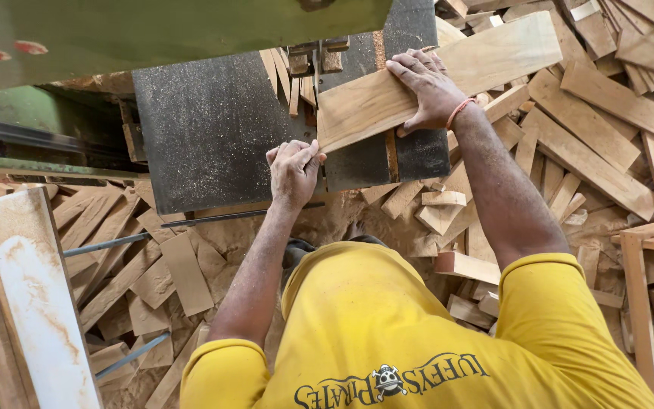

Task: The person cuts wooden boards into narrow strips on a bandsaw, feeding each board by hand through the blade, then sets the cut pieces aside and picks up the next board to repeat the cut.

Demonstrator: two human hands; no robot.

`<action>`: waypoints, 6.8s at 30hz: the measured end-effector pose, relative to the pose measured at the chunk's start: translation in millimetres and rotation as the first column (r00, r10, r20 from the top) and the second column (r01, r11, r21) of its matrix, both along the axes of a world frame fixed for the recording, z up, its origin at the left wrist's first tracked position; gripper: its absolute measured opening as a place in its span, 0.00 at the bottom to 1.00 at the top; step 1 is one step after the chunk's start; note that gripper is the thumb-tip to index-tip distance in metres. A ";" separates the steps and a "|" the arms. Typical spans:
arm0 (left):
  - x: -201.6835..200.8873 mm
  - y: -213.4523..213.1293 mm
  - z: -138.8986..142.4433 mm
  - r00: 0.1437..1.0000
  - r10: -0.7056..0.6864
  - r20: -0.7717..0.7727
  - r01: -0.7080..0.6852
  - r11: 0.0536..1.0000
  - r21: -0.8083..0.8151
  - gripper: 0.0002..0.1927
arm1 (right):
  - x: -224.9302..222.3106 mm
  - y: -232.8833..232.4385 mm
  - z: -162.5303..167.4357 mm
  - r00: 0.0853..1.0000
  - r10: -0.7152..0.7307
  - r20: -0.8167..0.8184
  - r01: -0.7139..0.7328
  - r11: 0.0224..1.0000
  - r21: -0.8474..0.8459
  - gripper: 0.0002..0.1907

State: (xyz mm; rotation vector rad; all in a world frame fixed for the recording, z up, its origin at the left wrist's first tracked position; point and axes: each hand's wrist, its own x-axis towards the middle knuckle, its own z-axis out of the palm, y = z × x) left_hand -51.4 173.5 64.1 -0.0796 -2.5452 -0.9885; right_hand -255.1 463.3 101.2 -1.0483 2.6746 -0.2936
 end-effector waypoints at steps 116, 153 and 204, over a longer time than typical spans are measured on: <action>89.4 -1.5 2.4 0.992 -0.069 0.104 0.082 0.988 -0.130 0.43 | 542.6 89.0 -84.3 0.118 -0.385 0.915 0.910 -0.327 -0.255 0.16; 36.7 -7.9 -1.0 0.980 -0.061 0.189 0.096 0.979 -0.182 0.38 | 465.6 47.3 -57.3 0.425 -0.565 0.707 0.882 0.085 -0.463 0.23; 29.5 -4.3 -13.1 0.955 -0.086 0.284 0.155 0.961 -0.229 0.58 | 426.6 50.5 -61.9 0.442 -0.590 0.675 0.882 0.147 -0.448 0.26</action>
